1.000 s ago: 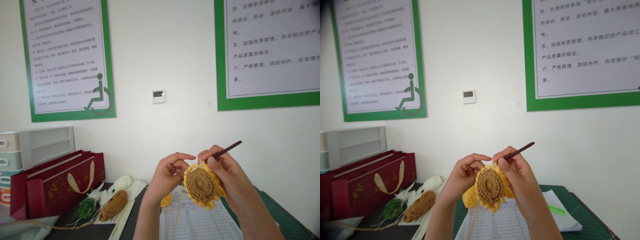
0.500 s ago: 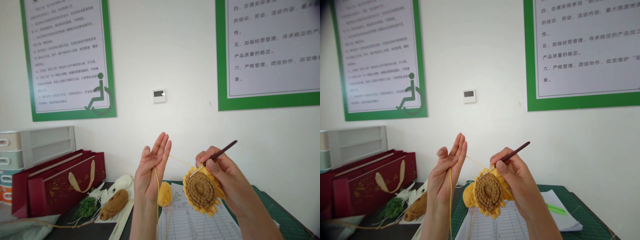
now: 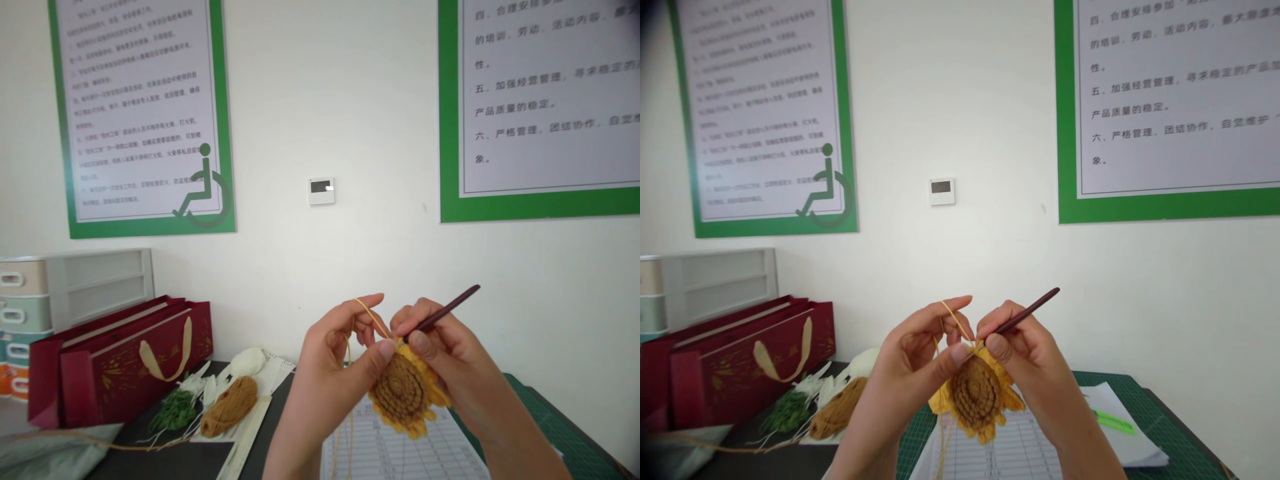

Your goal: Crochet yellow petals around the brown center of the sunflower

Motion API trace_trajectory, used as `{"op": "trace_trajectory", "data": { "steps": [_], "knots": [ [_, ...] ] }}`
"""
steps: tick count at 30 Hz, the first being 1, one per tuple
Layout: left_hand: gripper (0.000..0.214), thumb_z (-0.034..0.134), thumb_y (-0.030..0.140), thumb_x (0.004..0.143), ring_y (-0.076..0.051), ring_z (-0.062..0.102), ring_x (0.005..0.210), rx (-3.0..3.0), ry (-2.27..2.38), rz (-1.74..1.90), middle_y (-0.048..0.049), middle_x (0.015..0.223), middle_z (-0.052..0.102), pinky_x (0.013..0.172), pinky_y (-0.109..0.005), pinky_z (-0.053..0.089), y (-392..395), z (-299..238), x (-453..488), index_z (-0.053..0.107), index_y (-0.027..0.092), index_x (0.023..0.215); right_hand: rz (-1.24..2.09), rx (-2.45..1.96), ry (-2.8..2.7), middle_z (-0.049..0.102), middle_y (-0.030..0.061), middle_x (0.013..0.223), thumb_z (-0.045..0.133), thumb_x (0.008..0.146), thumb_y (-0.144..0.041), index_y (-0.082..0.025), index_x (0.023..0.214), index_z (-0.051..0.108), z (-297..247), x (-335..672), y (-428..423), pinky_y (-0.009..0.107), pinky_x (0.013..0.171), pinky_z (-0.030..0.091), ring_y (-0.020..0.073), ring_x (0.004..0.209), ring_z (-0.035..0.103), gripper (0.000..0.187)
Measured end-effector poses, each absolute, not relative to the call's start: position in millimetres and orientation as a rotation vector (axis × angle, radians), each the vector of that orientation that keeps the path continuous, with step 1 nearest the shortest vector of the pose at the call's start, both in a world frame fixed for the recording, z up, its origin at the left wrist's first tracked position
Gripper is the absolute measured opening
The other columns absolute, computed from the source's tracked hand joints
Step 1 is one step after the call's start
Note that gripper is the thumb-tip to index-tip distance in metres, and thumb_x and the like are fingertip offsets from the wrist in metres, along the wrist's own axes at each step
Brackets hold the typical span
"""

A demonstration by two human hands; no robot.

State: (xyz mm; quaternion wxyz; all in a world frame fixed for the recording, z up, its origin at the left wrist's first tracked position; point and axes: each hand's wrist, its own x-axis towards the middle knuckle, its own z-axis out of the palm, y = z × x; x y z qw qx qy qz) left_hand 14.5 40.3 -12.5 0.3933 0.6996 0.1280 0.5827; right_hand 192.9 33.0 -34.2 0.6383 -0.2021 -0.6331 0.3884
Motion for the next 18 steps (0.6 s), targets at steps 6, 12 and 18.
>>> {"op": "trace_trajectory", "data": {
  "steps": [6,12,18],
  "knots": [
    [0.046,0.087,0.017,0.079,-0.012,0.057,0.076,1.606,0.204,1.340,-0.0010,0.084,0.068,0.075,-0.027,0.046,52,-15,21,0.075,0.022,0.123,0.908,-0.428,-1.415,0.060,0.0011,0.090,0.076,0.088,-0.045,-0.027,0.087,0.071,-31,190,26,0.026,0.072,0.049,0.0159,0.081,0.059,0.019],
    [0.048,0.086,0.014,0.079,-0.010,0.060,0.075,1.488,0.127,1.276,-0.0015,0.086,0.070,0.070,-0.022,0.046,49,-13,22,0.075,0.024,0.125,0.926,-0.363,-1.351,0.060,0.0010,0.087,0.077,0.087,-0.045,-0.027,0.084,0.071,-30,184,26,0.027,0.070,0.048,0.0168,0.080,0.058,0.019],
    [0.062,0.088,0.008,0.074,-0.012,0.062,0.076,1.314,0.068,1.343,-0.0018,0.084,0.071,0.071,-0.022,0.048,44,-13,26,0.071,0.021,0.132,0.892,-0.232,-1.315,0.061,-0.0001,0.089,0.076,0.089,-0.042,-0.029,0.087,0.070,-34,176,31,0.025,0.067,0.047,0.0143,0.078,0.058,0.015]
  ]
}}
